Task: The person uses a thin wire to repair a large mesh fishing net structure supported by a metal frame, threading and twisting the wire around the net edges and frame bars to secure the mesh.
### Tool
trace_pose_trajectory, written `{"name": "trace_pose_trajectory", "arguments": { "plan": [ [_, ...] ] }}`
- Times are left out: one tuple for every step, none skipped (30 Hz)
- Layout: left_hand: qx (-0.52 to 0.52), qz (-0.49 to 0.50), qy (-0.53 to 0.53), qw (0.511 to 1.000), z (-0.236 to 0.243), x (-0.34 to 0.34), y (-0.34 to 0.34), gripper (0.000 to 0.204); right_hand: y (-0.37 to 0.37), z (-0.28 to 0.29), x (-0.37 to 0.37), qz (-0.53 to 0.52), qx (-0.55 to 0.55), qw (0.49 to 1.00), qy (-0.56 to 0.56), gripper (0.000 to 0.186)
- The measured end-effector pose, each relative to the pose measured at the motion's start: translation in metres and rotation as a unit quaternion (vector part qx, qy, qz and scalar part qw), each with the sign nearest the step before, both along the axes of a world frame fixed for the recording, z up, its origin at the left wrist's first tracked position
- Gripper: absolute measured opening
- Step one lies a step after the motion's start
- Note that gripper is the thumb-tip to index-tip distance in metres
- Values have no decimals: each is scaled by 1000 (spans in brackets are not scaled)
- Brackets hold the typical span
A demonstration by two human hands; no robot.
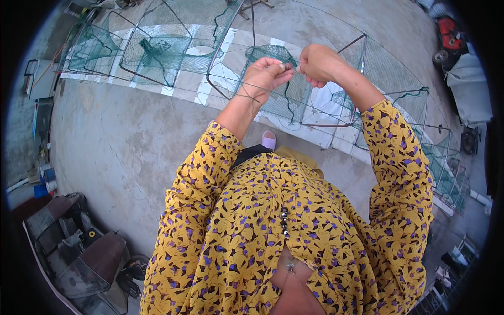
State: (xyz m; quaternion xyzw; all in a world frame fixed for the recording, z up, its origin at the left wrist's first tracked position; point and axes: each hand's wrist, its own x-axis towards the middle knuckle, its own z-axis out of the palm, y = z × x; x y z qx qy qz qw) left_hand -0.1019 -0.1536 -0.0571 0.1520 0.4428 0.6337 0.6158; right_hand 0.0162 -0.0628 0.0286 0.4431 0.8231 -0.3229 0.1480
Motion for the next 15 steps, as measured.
{"name": "trace_pose_trajectory", "arguments": {
  "plan": [
    [9,-5,-7,1000,-1,0,0,5,0,0,0,-4,3,1000,-4,15],
    [18,-10,-13,1000,-2,0,0,5,-1,0,-2,-3,4,1000,-3,15],
    [19,-11,-13,1000,-2,1,-1,5,-2,0,-2,-1,0,1000,5,15],
    [15,-12,-1,1000,-1,2,-1,5,-3,-1,-2,1,-3,1000,12,15],
    [11,-13,12,1000,0,3,-2,5,-4,-2,-1,1,-2,1000,13,15],
    [9,-13,11,1000,0,2,0,5,-3,-3,-2,4,11,1000,16,22],
    [6,-18,23,1000,-1,2,1,5,-1,-5,-3,8,23,999,20,30],
    [2,-23,35,999,-1,1,3,5,1,-8,-4,8,22,1000,19,30],
    [3,-25,36,999,0,3,2,5,1,-11,-4,9,35,999,23,30],
    [7,-14,49,999,2,4,0,7,1,-12,-4,11,47,998,27,30],
    [10,-3,62,998,4,5,-1,9,0,-12,-4,8,48,998,28,30],
    [11,-3,63,998,8,5,-2,9,-2,-11,-5,5,55,998,27,31],
    [-15,-8,103,995,14,5,-3,12,-3,-11,-6,3,62,998,26,32],
    [-41,-13,141,989,18,4,-4,16,-4,-9,-5,2,62,998,27,32],
    [-41,-12,143,989,20,4,-7,16,-6,-5,-3,26,65,997,30,27]
  ]
}}
